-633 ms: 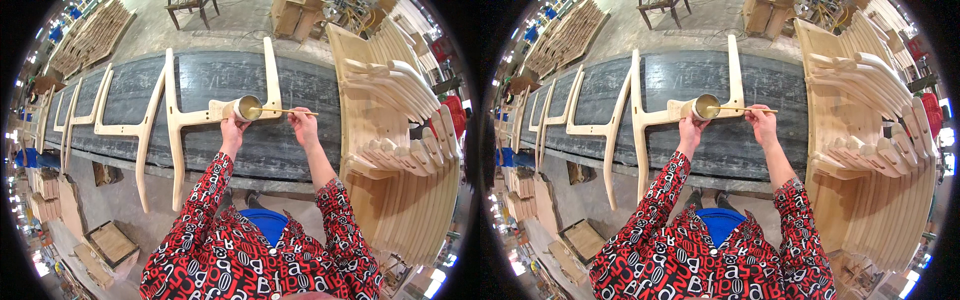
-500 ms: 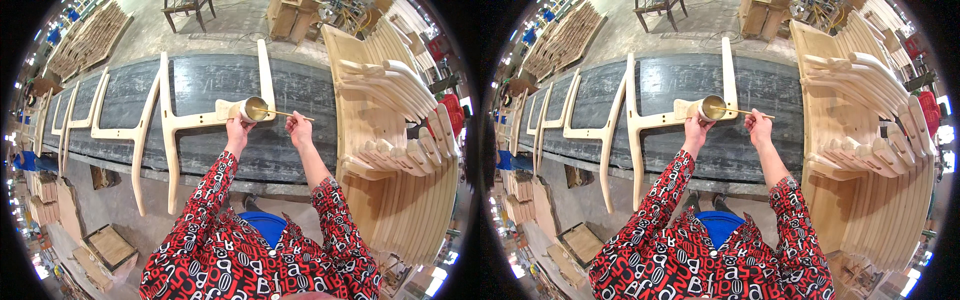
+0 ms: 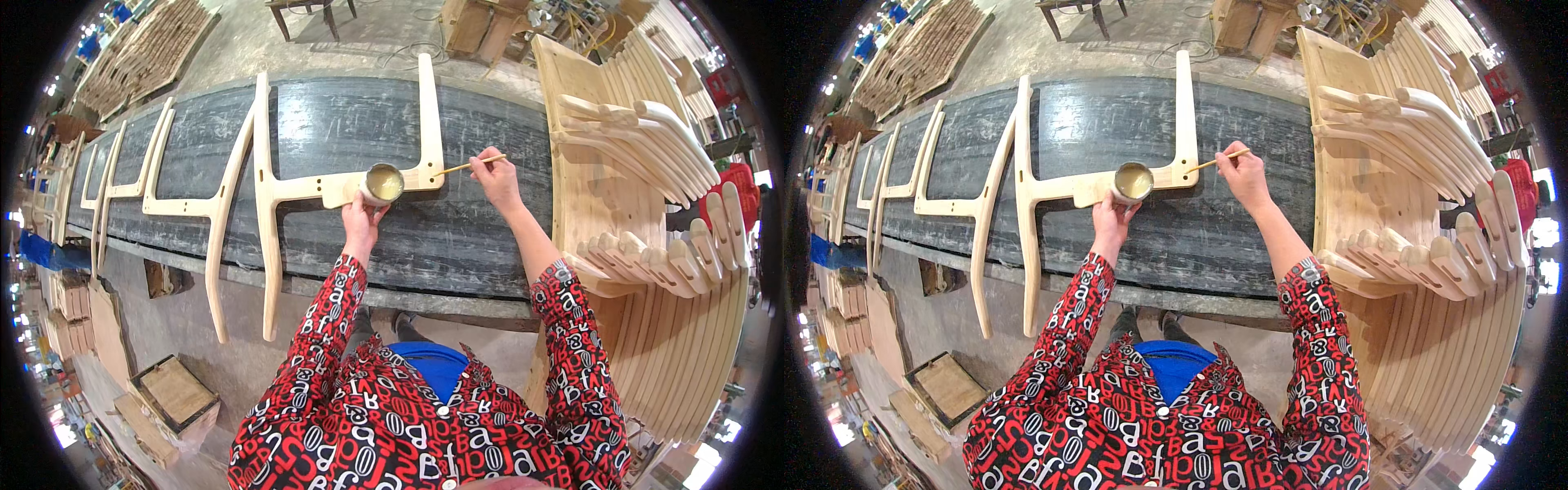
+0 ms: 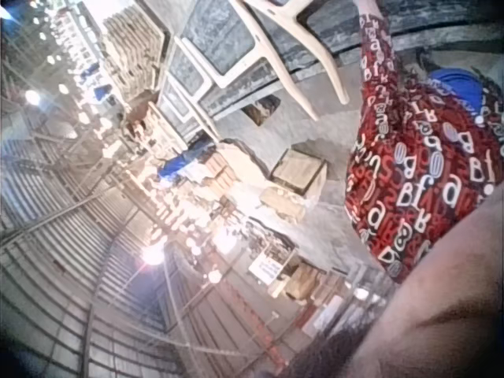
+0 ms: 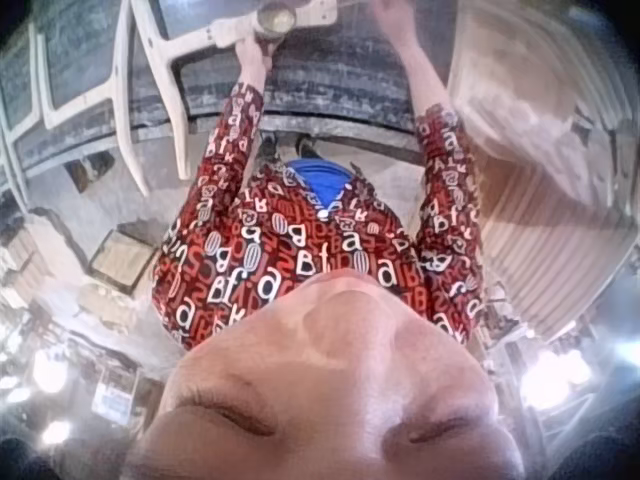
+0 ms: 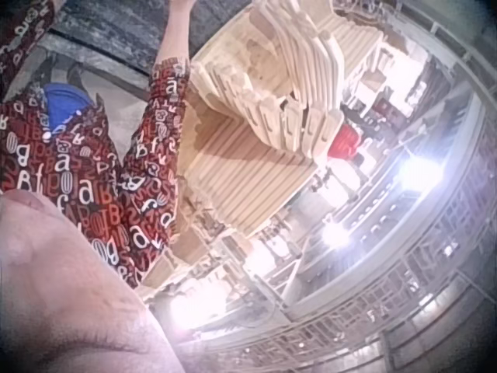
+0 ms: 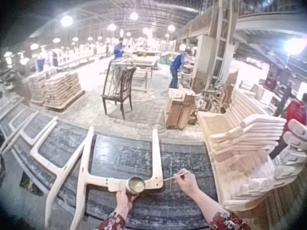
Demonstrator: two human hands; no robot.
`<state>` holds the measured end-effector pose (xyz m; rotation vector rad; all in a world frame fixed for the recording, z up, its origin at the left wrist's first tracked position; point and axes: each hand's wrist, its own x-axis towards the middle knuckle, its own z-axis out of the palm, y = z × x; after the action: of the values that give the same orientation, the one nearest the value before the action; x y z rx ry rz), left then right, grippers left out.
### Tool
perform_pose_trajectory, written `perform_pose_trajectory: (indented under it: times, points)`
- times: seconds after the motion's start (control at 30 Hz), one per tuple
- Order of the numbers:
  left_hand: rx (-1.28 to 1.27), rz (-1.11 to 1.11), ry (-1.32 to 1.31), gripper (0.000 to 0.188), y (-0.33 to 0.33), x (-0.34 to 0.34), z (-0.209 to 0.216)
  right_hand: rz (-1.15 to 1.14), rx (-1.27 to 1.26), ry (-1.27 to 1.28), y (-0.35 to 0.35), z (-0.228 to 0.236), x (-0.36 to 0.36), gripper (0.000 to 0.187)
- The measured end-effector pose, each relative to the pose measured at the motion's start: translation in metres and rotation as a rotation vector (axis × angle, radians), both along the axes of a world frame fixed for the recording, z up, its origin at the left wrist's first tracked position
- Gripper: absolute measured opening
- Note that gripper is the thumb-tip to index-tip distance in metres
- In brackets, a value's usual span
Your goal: The person applies a light-colored finish to wooden chair frames using a small brush and a tin can. They repeatedly dip the brush into the can and paint the edges and surfaces of multiple frames laid out on a workbench.
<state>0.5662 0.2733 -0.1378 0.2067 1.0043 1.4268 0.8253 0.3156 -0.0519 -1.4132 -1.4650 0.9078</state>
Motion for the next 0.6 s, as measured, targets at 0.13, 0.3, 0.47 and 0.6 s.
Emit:
perform_pose_trajectory:
  times: [0.13,0.3,0.47,0.6]
  points:
    - [0.008,0.037,0.014,0.029,-0.029,-0.025,-0.004,0.084,0.039,-0.161,0.006,-0.008,-0.009,0.018]
    - [-0.024,0.042,0.028,0.031,-0.057,-0.038,-0.006,0.146,0.013,-0.284,0.011,-0.016,-0.016,0.017]
    - [-0.019,0.055,0.034,0.03,-0.069,-0.051,-0.009,0.174,0.059,-0.273,0.017,-0.007,-0.026,0.016]
    - [-0.009,0.069,0.018,0.03,-0.069,-0.047,-0.006,0.156,0.067,-0.311,0.023,-0.001,-0.023,0.016]
